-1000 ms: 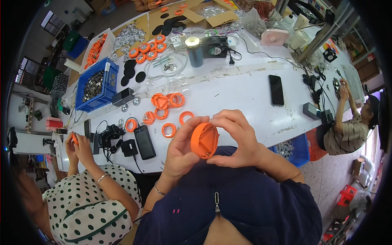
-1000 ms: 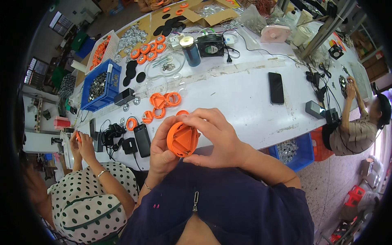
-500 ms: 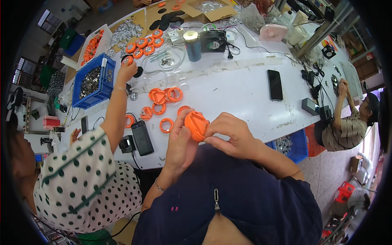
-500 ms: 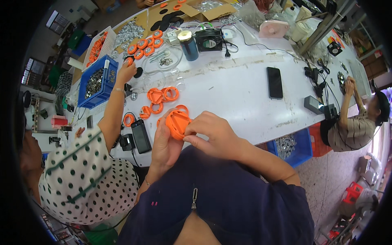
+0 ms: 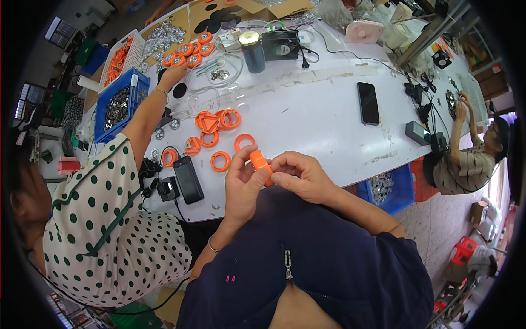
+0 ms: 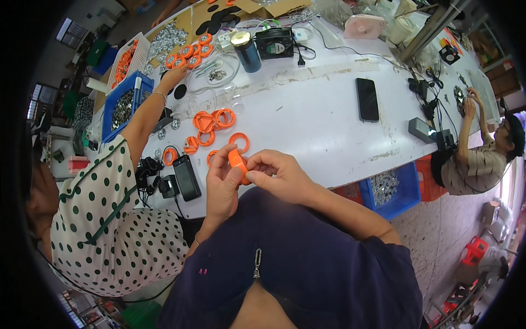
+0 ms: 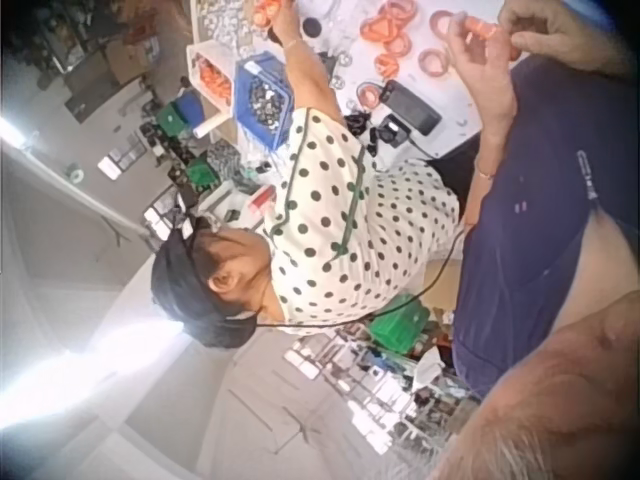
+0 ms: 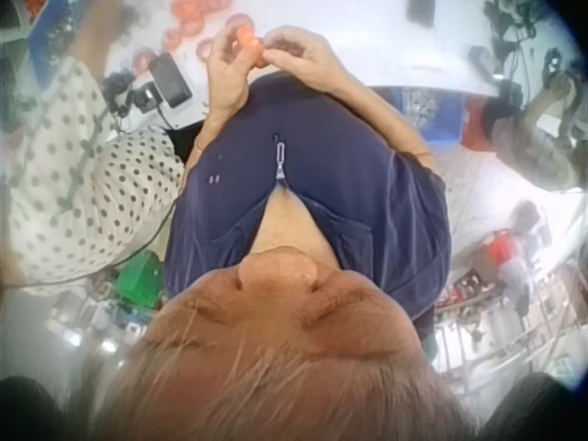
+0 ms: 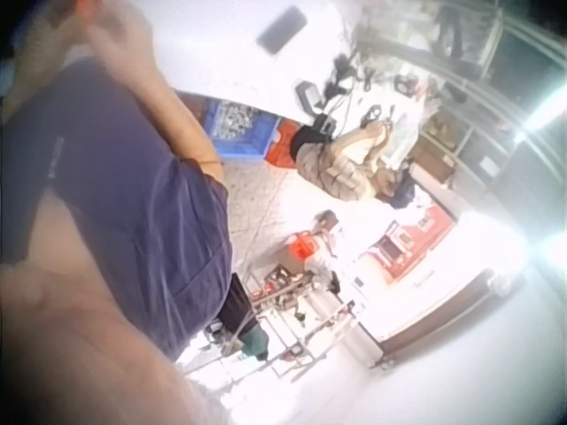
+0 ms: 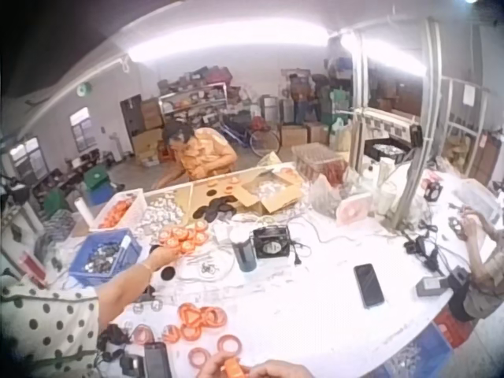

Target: The person assembles electronic components and wires into orange circular housings, then covers them with plastic covers. The person uses tweezers to manipulate the components.

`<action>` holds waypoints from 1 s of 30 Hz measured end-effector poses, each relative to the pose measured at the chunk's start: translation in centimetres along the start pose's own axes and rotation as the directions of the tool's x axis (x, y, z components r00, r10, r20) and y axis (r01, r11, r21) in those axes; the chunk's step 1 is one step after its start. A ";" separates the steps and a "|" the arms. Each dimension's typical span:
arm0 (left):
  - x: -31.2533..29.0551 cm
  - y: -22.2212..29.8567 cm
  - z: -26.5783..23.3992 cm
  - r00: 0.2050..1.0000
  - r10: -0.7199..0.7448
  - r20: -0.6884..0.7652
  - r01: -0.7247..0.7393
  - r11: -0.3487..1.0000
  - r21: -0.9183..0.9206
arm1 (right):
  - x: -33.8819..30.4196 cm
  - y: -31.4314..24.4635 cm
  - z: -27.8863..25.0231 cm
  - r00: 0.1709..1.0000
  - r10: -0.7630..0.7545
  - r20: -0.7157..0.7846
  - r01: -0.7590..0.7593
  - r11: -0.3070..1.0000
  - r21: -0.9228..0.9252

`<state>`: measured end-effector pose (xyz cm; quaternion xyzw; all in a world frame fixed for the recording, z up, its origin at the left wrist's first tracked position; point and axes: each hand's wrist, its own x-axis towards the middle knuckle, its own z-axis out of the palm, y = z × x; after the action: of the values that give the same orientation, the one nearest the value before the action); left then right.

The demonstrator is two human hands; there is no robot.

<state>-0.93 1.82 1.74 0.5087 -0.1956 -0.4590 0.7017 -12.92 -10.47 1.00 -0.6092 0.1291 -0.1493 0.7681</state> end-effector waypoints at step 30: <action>0.0 -1.4 0.7 0.992 0.075 -0.105 0.011 0.762 0.648 | 0.7 3.0 -1.6 0.900 0.394 0.184 -0.431 0.754 0.496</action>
<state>-2.08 1.33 0.75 0.7435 -0.3065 -0.3185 0.5018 -12.64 -11.54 -2.32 -0.3370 0.1884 0.0150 0.9223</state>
